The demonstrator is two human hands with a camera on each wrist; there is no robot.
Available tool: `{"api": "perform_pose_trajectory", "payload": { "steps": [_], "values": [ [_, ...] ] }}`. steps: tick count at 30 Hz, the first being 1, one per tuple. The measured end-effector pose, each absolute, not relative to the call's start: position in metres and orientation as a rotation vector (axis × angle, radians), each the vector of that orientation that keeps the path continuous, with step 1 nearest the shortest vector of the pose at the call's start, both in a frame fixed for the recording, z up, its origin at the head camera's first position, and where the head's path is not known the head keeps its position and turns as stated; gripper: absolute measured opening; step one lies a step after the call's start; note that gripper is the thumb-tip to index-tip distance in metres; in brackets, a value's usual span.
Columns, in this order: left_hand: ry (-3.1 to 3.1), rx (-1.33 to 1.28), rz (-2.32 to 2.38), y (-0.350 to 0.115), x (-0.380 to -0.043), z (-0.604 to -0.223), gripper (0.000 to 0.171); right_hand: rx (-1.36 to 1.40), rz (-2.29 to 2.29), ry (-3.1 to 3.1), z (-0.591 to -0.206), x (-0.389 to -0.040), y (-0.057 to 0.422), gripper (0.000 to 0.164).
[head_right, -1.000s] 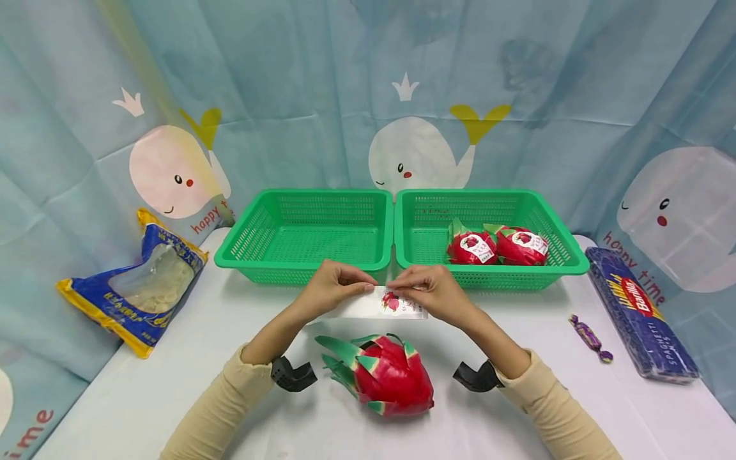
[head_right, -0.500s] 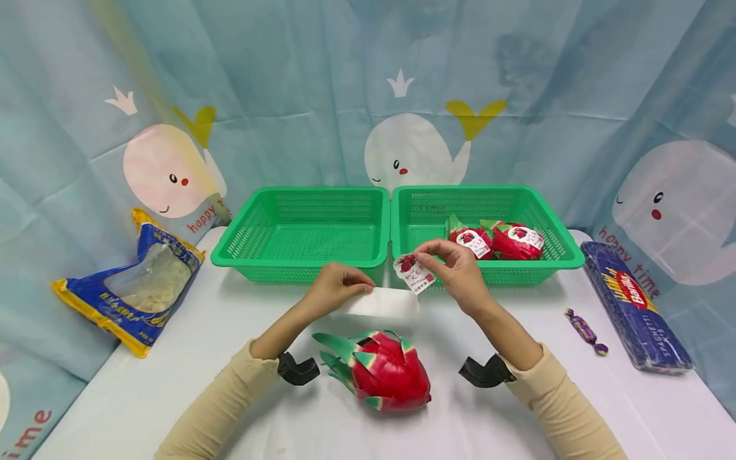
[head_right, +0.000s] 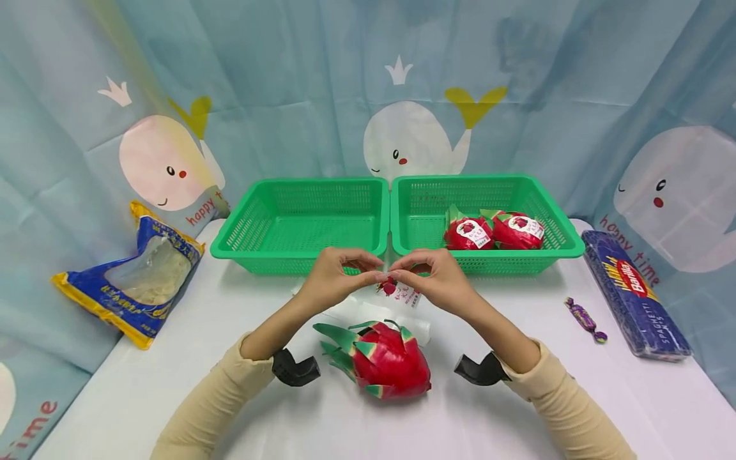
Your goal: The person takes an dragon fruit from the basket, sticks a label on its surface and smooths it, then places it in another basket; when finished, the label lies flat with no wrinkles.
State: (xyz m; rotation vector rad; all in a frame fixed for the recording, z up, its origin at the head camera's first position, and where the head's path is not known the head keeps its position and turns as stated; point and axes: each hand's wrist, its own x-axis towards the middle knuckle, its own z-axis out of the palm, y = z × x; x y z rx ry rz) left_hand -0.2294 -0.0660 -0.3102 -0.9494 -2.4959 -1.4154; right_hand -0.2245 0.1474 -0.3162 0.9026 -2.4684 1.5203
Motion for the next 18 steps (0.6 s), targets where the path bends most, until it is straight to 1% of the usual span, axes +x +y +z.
{"api": "perform_pose_trajectory", "payload": {
  "steps": [4,7,8,13,18],
  "values": [
    [-2.524,-0.933,-1.398,-0.063,-0.217,-0.304,0.012,0.877,1.571,-2.49,-0.314,-0.215,0.143,0.019],
    [-2.532,-0.891,-1.417,-0.063,-0.213,-0.304,0.01,0.763,1.544,-2.522,-0.316,-0.209,0.143,0.029],
    [-2.523,-0.869,-1.441,-0.063,-0.212,-0.306,0.01,0.705,1.532,-2.536,-0.318,-0.207,0.144,0.029],
    [-2.48,-0.792,-1.577,-0.064,-0.203,-0.313,0.014,0.508,1.62,-2.602,-0.33,-0.194,0.155,0.021],
    [-2.535,-0.795,-1.65,-0.063,-0.185,-0.324,0.014,0.516,1.839,-2.632,-0.343,-0.179,0.166,0.021]
  ]
}}
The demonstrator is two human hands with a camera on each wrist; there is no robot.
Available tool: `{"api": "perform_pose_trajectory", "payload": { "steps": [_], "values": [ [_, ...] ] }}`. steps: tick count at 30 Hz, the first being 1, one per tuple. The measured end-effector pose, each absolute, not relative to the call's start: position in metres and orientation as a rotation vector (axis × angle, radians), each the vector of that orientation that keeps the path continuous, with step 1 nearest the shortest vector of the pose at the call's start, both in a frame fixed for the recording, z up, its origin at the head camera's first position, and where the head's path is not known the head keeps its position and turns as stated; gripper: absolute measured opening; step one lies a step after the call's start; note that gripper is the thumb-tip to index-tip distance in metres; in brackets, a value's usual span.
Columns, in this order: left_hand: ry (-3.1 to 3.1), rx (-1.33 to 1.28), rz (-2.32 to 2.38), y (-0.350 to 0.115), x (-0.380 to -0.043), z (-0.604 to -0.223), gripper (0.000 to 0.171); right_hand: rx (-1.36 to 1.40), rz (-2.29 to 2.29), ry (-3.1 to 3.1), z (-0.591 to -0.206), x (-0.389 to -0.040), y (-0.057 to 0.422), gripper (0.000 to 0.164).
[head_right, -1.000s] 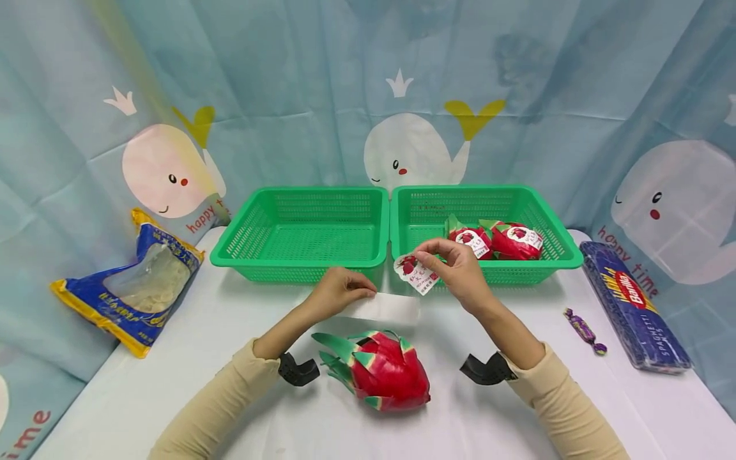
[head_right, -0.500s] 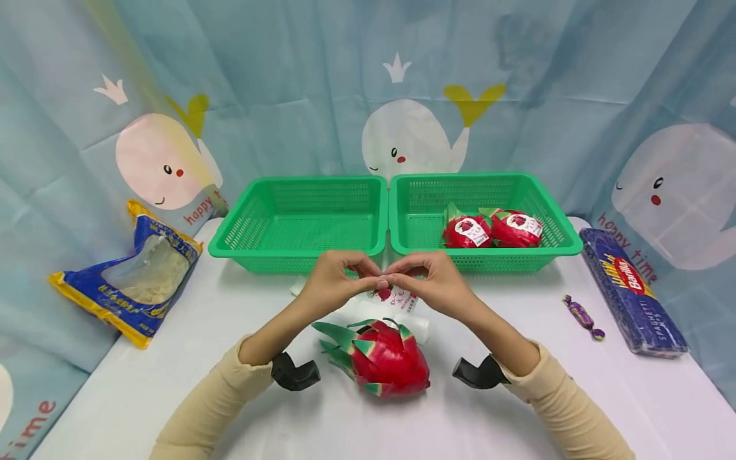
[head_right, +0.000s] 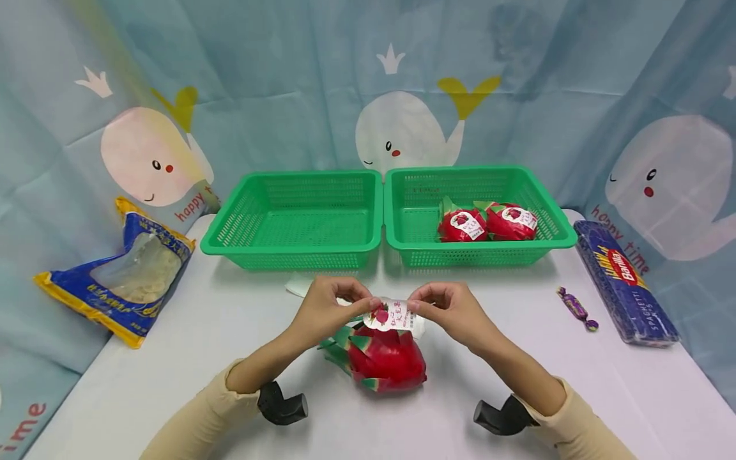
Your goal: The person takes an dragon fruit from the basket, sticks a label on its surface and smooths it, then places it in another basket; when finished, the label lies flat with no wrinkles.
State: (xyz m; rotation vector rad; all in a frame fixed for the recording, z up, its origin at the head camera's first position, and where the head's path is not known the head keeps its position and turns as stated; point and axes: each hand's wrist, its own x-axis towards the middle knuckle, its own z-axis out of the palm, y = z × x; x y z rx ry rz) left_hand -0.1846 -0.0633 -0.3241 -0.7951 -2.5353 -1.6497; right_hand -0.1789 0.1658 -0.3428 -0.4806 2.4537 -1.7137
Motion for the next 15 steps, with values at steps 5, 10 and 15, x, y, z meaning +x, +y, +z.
{"api": "perform_pose_trajectory", "payload": {
  "steps": [5,10,15],
  "values": [
    [-2.594,-0.831,-1.483,-0.059,-0.163,-0.335,0.013,-0.54,-1.713,2.378,-0.36,-0.163,0.169,0.018],
    [-2.59,-0.868,-1.292,-0.052,-0.154,-0.352,0.018,-0.563,-1.698,2.325,-0.381,-0.154,0.17,0.014],
    [-2.597,-0.861,-1.095,-0.048,-0.154,-0.365,0.022,-0.502,-1.681,2.369,-0.397,-0.155,0.17,0.015]
  ]
}}
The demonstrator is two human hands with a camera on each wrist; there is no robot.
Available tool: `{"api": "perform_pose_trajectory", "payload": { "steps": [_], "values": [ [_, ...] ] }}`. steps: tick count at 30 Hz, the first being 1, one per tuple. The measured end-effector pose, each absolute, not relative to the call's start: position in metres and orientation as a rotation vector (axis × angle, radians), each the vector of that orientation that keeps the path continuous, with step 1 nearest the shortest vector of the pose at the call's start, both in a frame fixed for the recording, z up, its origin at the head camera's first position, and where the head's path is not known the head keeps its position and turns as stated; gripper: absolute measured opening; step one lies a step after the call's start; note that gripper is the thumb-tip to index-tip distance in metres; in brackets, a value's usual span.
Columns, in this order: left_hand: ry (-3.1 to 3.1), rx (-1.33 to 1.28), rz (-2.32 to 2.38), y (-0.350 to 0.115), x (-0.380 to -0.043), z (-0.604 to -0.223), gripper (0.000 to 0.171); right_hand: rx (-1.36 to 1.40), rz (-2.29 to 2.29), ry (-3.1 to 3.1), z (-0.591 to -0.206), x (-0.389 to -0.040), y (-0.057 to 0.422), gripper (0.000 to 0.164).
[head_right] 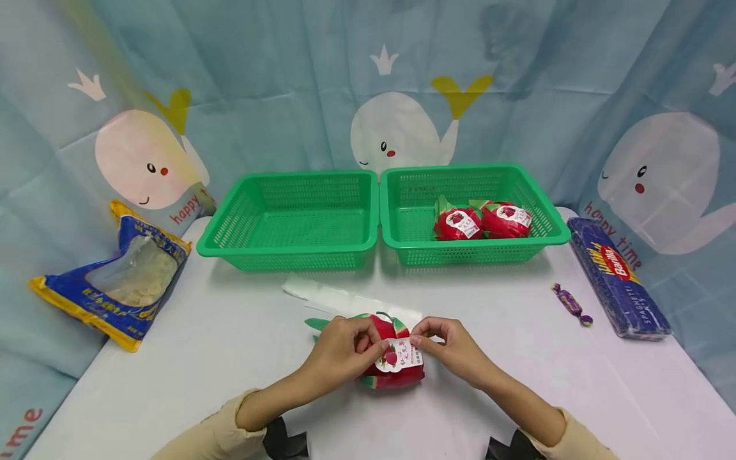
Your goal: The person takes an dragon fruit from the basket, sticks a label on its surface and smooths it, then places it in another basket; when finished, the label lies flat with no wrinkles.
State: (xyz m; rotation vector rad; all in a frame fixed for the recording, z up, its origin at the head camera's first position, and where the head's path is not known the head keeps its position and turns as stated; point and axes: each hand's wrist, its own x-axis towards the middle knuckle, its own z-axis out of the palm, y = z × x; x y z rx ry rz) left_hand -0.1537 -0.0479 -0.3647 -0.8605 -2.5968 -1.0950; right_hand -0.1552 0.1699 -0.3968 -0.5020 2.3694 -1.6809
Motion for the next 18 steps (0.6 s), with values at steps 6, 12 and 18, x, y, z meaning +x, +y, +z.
{"api": "perform_pose_trajectory", "payload": {
  "steps": [6,12,18],
  "values": [
    [-2.517,-0.91,-0.987,-0.048,-0.155,-0.371,0.016,-0.489,-1.73,2.427,-0.408,-0.153,0.167,0.016],
    [-2.194,-1.109,-0.547,-0.052,-0.154,-0.382,0.012,-0.664,-1.802,2.738,-0.415,-0.145,0.164,0.016],
    [-2.102,-1.177,-0.312,-0.056,-0.151,-0.387,0.024,-1.181,-1.75,2.879,-0.419,-0.137,0.157,0.044]
  ]
}}
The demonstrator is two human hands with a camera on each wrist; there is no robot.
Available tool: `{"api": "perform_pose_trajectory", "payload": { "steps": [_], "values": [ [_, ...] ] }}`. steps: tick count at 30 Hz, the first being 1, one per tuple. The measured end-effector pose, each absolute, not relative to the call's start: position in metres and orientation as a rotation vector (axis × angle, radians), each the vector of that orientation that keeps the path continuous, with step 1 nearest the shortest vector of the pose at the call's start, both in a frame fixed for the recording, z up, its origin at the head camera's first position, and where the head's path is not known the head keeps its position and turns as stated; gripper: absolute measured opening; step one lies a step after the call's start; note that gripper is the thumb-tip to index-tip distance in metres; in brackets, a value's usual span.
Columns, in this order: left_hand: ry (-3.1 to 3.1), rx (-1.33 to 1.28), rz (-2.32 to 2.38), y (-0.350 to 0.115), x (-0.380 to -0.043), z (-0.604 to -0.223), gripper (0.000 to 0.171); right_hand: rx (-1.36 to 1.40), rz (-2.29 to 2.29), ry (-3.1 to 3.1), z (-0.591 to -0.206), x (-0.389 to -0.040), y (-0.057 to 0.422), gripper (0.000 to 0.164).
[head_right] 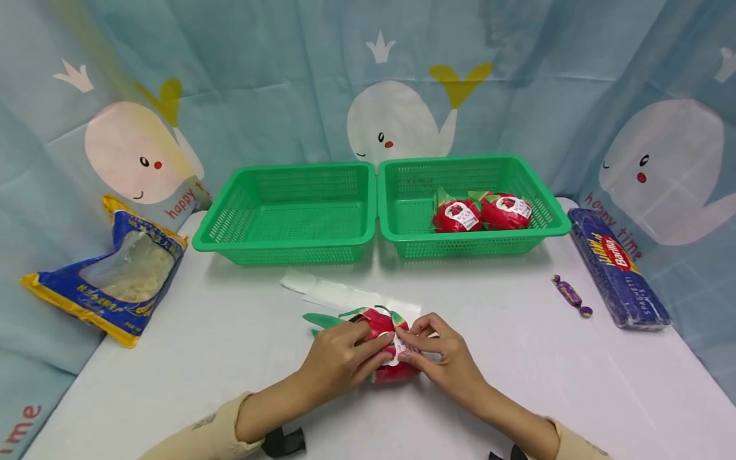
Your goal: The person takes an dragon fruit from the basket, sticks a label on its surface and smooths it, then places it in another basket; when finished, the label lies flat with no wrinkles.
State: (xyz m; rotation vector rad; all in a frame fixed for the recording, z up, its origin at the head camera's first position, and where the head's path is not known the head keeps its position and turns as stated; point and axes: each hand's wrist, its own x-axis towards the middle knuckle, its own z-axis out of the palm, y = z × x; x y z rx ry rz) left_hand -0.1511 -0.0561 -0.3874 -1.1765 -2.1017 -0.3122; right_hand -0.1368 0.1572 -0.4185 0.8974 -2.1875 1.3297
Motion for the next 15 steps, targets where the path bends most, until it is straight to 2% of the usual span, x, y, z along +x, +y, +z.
{"api": "perform_pose_trajectory", "payload": {
  "steps": [3,8,14,15],
  "values": [
    [-2.155,-1.176,-0.35,-0.059,-0.149,-0.387,0.027,0.868,1.374,-2.254,-0.422,-0.136,0.162,0.041],
    [-2.199,-1.184,-0.424,-0.063,-0.152,-0.386,0.03,0.736,1.434,-2.393,-0.424,-0.142,0.175,0.026],
    [-2.186,-1.238,-0.453,-0.067,-0.158,-0.386,0.031,0.555,1.708,-2.624,-0.419,-0.145,0.168,0.045],
    [-2.188,-1.249,-0.461,-0.068,-0.159,-0.386,0.031,0.534,1.782,-2.677,-0.42,-0.144,0.167,0.044]
  ]
}}
